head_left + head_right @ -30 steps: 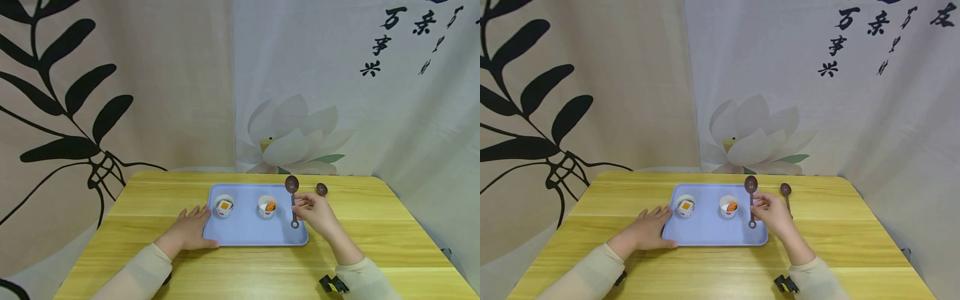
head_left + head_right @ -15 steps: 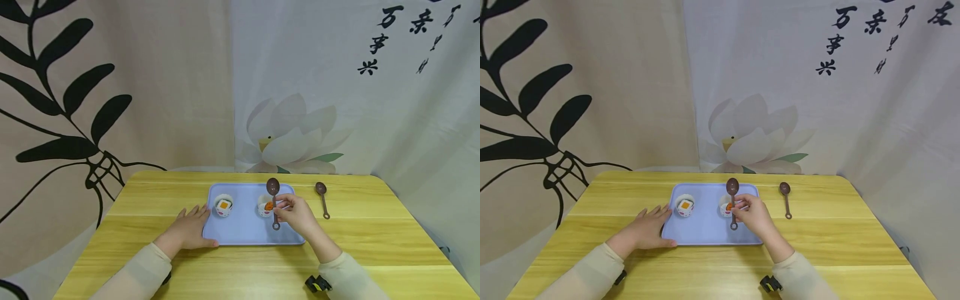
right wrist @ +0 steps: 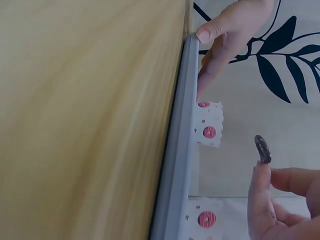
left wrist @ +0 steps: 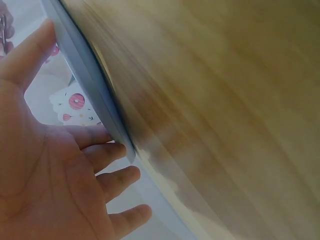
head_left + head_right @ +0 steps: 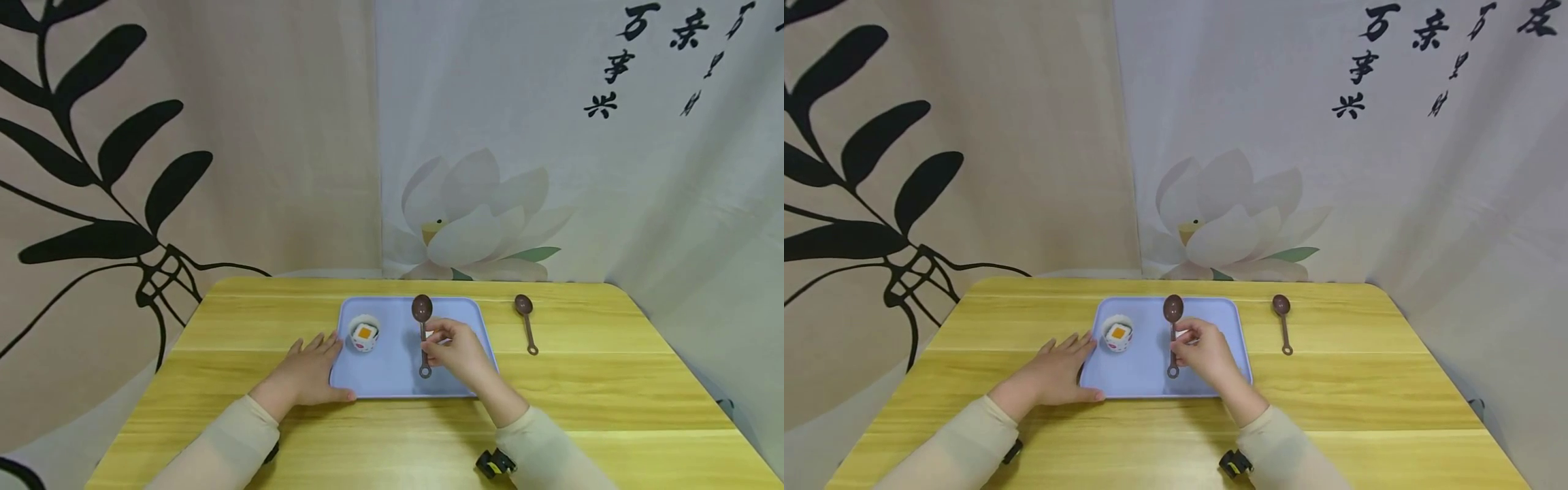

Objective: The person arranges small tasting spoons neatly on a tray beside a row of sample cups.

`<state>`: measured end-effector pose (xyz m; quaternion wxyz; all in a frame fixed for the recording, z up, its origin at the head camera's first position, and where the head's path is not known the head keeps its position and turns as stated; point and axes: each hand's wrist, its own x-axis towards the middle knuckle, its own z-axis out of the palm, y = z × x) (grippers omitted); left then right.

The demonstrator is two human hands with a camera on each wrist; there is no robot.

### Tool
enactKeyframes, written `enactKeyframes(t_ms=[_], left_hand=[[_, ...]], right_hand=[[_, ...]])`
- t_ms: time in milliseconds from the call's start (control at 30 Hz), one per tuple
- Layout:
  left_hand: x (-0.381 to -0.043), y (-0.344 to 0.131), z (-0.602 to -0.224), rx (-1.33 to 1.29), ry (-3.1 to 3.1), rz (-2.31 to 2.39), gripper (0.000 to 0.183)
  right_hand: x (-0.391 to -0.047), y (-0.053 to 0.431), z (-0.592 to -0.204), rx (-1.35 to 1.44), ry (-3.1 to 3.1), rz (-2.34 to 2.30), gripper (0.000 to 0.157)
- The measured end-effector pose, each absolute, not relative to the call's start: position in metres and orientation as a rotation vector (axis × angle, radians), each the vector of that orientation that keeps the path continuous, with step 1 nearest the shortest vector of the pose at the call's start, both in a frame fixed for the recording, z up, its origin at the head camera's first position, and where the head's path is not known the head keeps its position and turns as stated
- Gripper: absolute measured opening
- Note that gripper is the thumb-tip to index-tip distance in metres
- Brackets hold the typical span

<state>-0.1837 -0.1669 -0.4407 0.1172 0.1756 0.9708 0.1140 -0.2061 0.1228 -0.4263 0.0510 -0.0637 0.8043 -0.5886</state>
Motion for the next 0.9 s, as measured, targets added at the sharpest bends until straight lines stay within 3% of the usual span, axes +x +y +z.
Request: enactKeyframes(t_ms=[900], left_hand=[[-0.183,-0.167,-0.439,0.500,2.843,0.333,0.111]], right_hand=[[-0.215,0.083,-0.436,-0.259,2.536,-1.554,0.026]])
